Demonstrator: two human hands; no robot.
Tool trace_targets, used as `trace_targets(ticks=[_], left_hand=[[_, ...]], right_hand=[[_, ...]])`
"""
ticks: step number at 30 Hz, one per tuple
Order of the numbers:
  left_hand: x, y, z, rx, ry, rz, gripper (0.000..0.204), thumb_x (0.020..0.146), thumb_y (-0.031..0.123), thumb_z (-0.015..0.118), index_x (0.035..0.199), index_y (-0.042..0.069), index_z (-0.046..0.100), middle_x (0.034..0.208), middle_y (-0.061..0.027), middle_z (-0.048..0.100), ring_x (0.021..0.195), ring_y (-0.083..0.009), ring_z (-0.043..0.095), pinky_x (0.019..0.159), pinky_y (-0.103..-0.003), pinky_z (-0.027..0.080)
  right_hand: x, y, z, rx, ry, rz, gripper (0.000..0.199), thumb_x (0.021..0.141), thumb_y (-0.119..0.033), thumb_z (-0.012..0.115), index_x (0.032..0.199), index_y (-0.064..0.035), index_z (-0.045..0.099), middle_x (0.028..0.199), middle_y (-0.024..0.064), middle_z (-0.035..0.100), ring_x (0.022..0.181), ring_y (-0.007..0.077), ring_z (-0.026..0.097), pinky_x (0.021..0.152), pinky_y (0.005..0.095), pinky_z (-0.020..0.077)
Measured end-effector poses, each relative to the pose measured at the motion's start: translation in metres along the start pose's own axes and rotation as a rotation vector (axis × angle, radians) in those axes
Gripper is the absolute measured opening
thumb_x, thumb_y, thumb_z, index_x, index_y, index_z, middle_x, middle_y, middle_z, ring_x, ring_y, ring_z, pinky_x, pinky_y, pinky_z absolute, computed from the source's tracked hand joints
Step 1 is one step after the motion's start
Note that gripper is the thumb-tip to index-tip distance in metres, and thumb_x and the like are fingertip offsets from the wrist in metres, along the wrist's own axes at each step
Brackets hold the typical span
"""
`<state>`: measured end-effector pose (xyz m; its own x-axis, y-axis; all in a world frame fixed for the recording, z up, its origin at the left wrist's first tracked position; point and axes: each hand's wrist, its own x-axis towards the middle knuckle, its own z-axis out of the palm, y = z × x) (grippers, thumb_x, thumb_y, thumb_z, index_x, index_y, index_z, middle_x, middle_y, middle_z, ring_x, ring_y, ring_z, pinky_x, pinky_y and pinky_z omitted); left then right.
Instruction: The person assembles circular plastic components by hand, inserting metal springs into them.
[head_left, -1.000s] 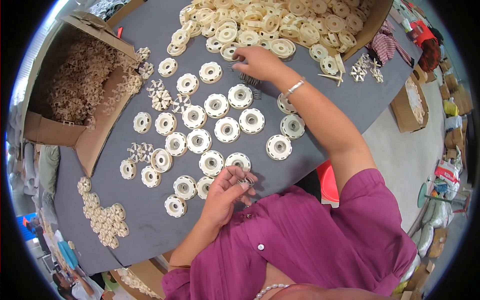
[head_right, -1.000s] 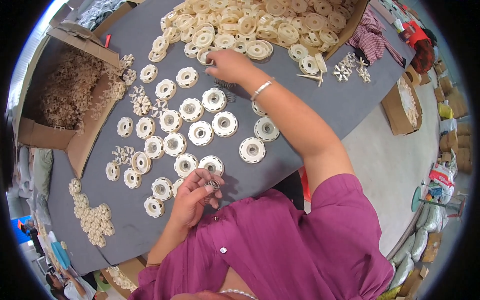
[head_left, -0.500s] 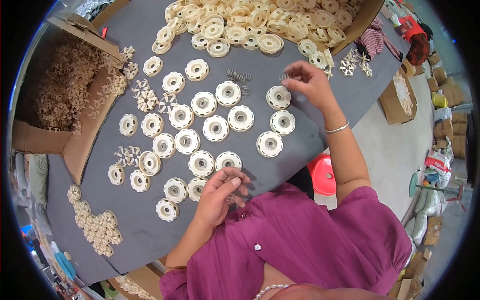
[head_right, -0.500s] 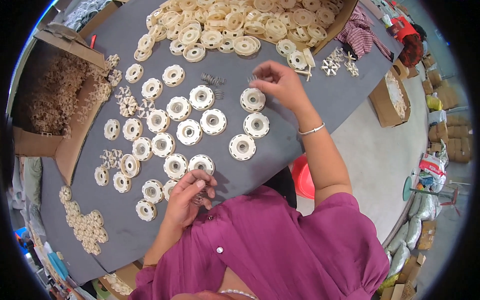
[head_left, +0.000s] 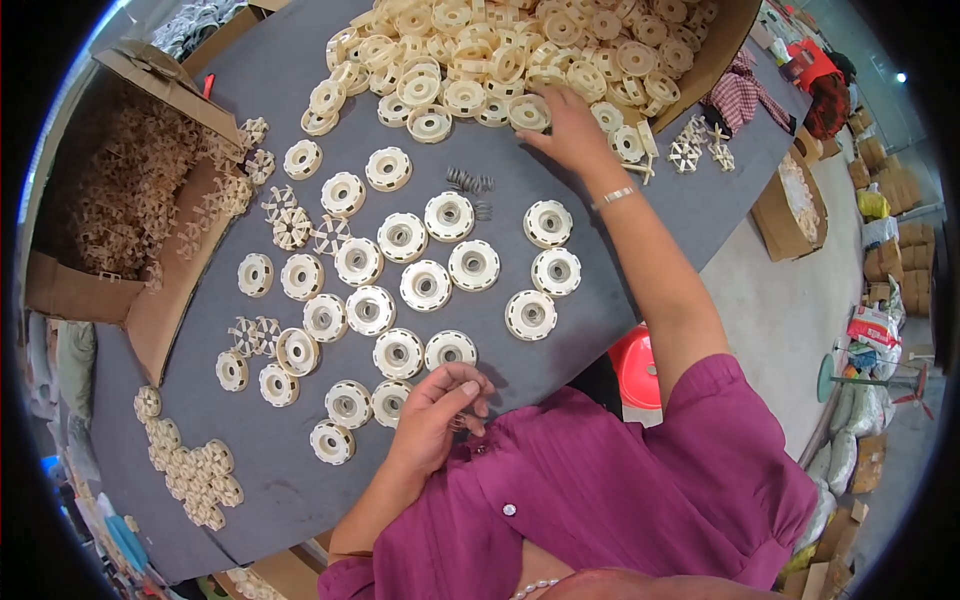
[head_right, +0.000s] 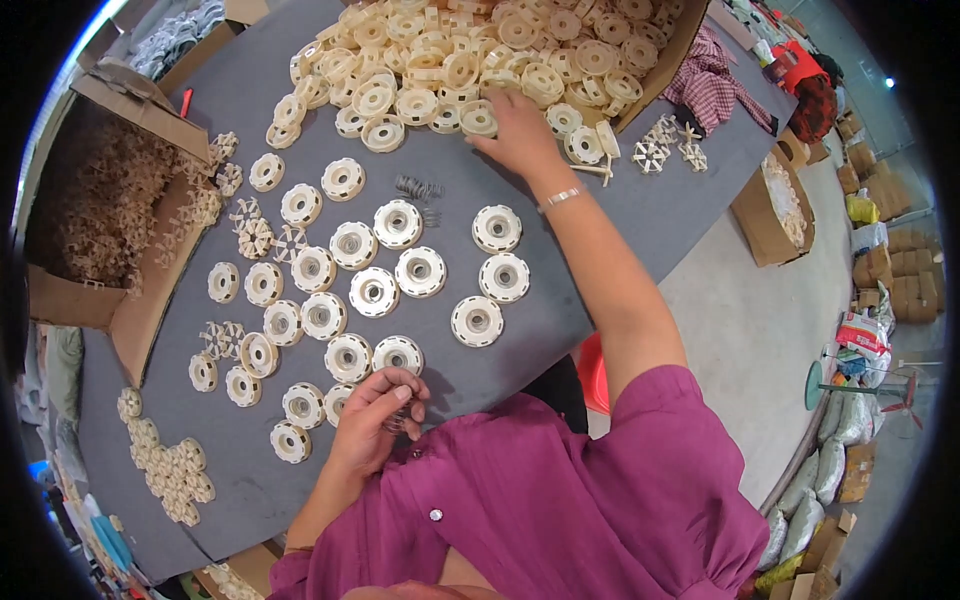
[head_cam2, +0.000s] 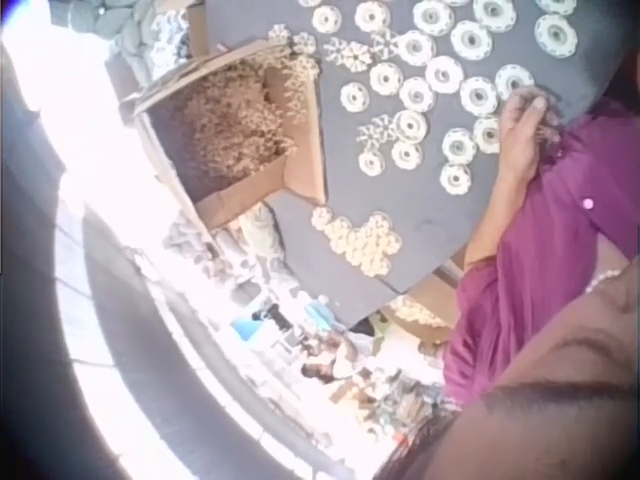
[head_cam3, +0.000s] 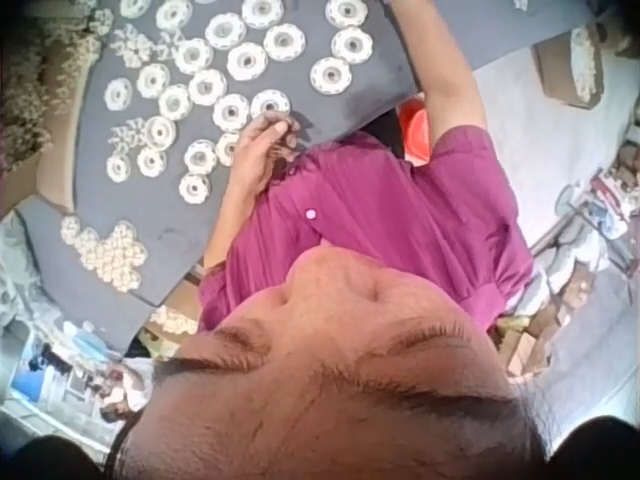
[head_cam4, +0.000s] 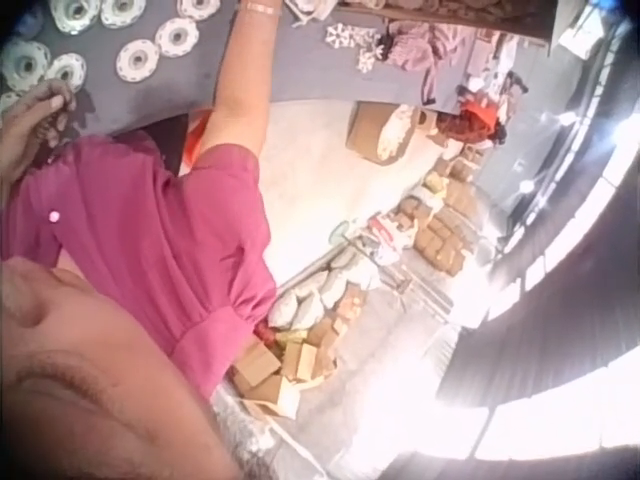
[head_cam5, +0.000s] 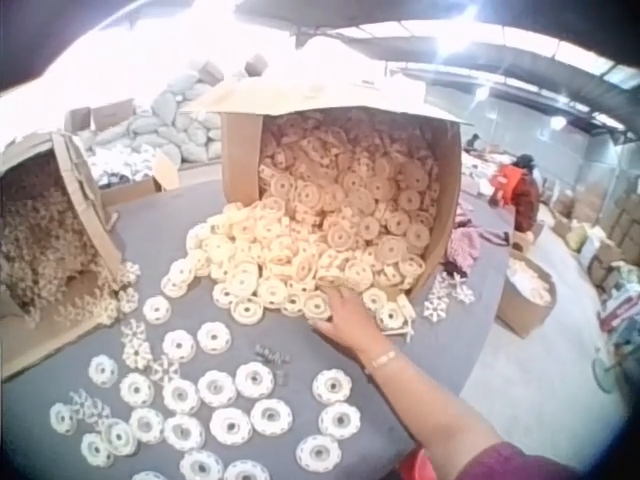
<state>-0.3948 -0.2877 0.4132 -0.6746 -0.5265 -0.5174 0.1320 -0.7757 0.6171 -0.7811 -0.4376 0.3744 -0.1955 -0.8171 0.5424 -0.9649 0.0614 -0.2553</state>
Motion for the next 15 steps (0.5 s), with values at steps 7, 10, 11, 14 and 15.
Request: trace_targets(ticks=[7,10,11,14,15], left_hand=[[-0.004,0.000,0.000,0.008,-0.043,-0.002,0.012,0.096,0.011,0.058,0.104,0.002,0.060,0.099,-0.0084,0.063,0.079,-0.0127,0.060,0.059,-0.025,0.055],[-0.007,-0.002,-0.007,-0.052,0.001,0.012,0.011,0.097,0.010,0.058,0.104,0.003,0.060,0.098,-0.0073,0.064,0.079,-0.0115,0.060,0.060,-0.024,0.054],[-0.007,-0.002,-0.007,-0.070,0.008,0.020,0.011,0.097,0.010,0.058,0.104,0.003,0.061,0.098,-0.0074,0.064,0.079,-0.0115,0.060,0.060,-0.024,0.054],[-0.004,-0.003,-0.003,-0.065,-0.026,0.001,0.011,0.096,0.010,0.059,0.105,0.002,0.060,0.098,-0.0078,0.064,0.079,-0.0118,0.060,0.060,-0.025,0.054],[-0.003,-0.003,-0.002,-0.052,-0.053,-0.009,0.012,0.096,0.009,0.059,0.105,0.002,0.060,0.098,-0.0079,0.064,0.080,-0.0119,0.060,0.061,-0.026,0.054]], right_hand=[[0.006,0.025,-0.003,0.175,-0.102,0.019,0.065,0.072,-0.022,0.076,0.131,-0.0054,0.055,0.124,0.0183,0.061,0.113,0.0342,0.059,0.097,0.0409,0.0490],[-0.034,0.017,-0.031,0.269,-0.136,0.190,0.067,0.070,-0.020,0.074,0.132,-0.0045,0.054,0.123,0.0183,0.063,0.110,0.0332,0.062,0.095,0.0389,0.0497],[-0.054,0.025,-0.037,0.386,-0.057,0.283,0.064,0.072,-0.018,0.074,0.131,-0.0033,0.055,0.121,0.0158,0.064,0.106,0.0296,0.063,0.093,0.0370,0.0502],[-0.096,0.034,-0.061,0.737,0.044,0.581,0.056,0.078,-0.016,0.072,0.130,-0.0015,0.056,0.116,0.0099,0.066,0.099,0.0211,0.064,0.087,0.0327,0.0508],[-0.109,0.035,-0.070,0.974,0.070,0.787,0.051,0.081,-0.014,0.070,0.128,-0.0009,0.057,0.113,0.0065,0.066,0.096,0.0162,0.064,0.085,0.0303,0.0509]])
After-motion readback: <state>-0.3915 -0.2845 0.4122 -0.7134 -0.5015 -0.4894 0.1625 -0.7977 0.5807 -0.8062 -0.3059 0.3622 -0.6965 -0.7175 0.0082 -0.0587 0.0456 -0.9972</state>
